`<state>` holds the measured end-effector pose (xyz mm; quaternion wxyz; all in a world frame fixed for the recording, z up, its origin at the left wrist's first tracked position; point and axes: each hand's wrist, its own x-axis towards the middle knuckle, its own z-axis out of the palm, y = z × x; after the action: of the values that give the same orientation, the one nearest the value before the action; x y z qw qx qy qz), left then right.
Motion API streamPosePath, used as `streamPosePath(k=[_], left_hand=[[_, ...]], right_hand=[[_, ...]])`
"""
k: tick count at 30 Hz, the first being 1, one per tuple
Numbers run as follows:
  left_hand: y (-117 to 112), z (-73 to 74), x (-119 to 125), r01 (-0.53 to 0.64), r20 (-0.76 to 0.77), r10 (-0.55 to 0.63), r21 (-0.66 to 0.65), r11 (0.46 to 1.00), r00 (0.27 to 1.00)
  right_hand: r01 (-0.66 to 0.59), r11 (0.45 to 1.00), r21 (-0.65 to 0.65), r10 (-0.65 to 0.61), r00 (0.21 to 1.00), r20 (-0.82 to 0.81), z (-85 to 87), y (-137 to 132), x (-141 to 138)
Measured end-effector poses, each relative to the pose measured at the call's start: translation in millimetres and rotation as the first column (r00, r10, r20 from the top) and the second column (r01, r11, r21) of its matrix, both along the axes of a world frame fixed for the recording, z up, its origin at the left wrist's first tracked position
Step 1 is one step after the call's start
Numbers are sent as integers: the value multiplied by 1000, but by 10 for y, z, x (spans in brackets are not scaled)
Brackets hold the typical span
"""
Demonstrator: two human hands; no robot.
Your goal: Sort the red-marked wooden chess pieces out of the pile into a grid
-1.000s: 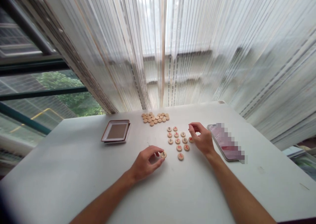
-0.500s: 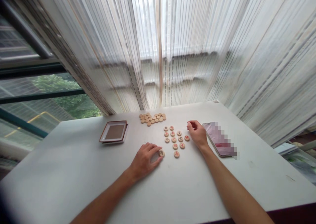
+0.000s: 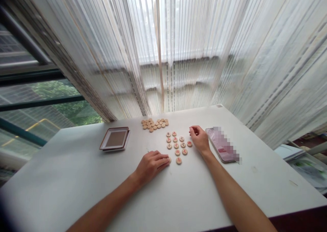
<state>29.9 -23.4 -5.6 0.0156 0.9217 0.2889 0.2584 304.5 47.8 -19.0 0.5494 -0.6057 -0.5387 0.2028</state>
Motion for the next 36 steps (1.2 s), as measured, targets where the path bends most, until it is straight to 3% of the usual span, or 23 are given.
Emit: streamPosePath(k=[6, 36], left_hand=[[2, -30, 85, 18, 52, -18, -12, 1000, 999], [-95, -6, 59, -15, 84, 21, -64, 998, 996]], right_hand=[[-5, 1000, -8, 5, 1000, -1, 0, -6, -6], [-5, 1000, -22, 4, 1000, -8, -7, -6, 4]])
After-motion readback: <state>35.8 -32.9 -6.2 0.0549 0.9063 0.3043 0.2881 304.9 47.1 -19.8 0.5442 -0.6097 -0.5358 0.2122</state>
